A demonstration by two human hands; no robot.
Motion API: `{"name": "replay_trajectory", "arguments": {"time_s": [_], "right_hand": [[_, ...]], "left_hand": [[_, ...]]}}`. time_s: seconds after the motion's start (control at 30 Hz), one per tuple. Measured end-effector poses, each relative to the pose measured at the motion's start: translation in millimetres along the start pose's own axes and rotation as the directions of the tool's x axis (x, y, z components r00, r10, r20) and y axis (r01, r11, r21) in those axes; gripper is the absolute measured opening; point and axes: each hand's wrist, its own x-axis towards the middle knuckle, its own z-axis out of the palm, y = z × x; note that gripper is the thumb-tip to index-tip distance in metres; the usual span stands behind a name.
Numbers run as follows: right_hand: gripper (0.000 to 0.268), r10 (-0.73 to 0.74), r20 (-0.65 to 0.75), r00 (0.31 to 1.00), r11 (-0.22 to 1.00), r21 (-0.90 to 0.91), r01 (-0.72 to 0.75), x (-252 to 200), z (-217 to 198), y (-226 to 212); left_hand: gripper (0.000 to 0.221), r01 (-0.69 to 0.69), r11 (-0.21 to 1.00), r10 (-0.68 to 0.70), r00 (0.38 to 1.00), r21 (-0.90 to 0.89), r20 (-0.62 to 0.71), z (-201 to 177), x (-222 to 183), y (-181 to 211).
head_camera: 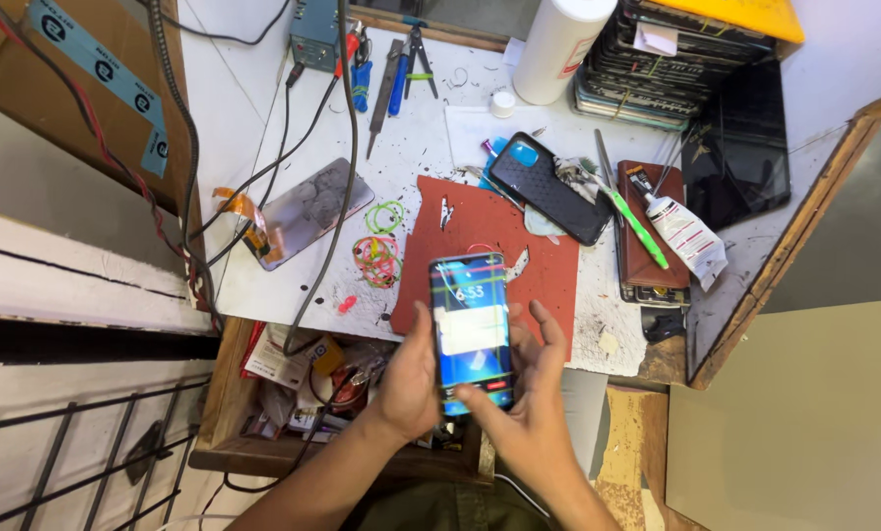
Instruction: The person applies adhesive from a tube and a larger bottle to a mobile phone screen and frame, then wraps several rubber bands around the assembled device.
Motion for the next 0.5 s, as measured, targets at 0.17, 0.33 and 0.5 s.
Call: {"name": "replay_trajectory", "arguments": {"time_s": [0.17, 0.33, 0.5], "right_hand": [[0.018, -0.164, -0.016, 0.986, 0.887, -0.439, 0.141, -2, -37, -4], [0.026, -0.335, 0.303, 0.892, 0.757, -0.478, 0.446, 6, -44, -20], [0.049, -0.389, 0.217, 0.896, 0.659, -0.614, 0.434, 16, -45, -21]], "left_hand": [[0.081, 0.017, 0.987, 0.004, 0.991, -0.157, 0.135, -9, -1, 12], [0.083, 0.088, 0.988, -0.076, 0.992, -0.125, 0.097, -16, -4, 10], [0.076, 0.17, 0.967, -0.147, 0.98, -0.188, 0.133, -8, -9, 6]]}}
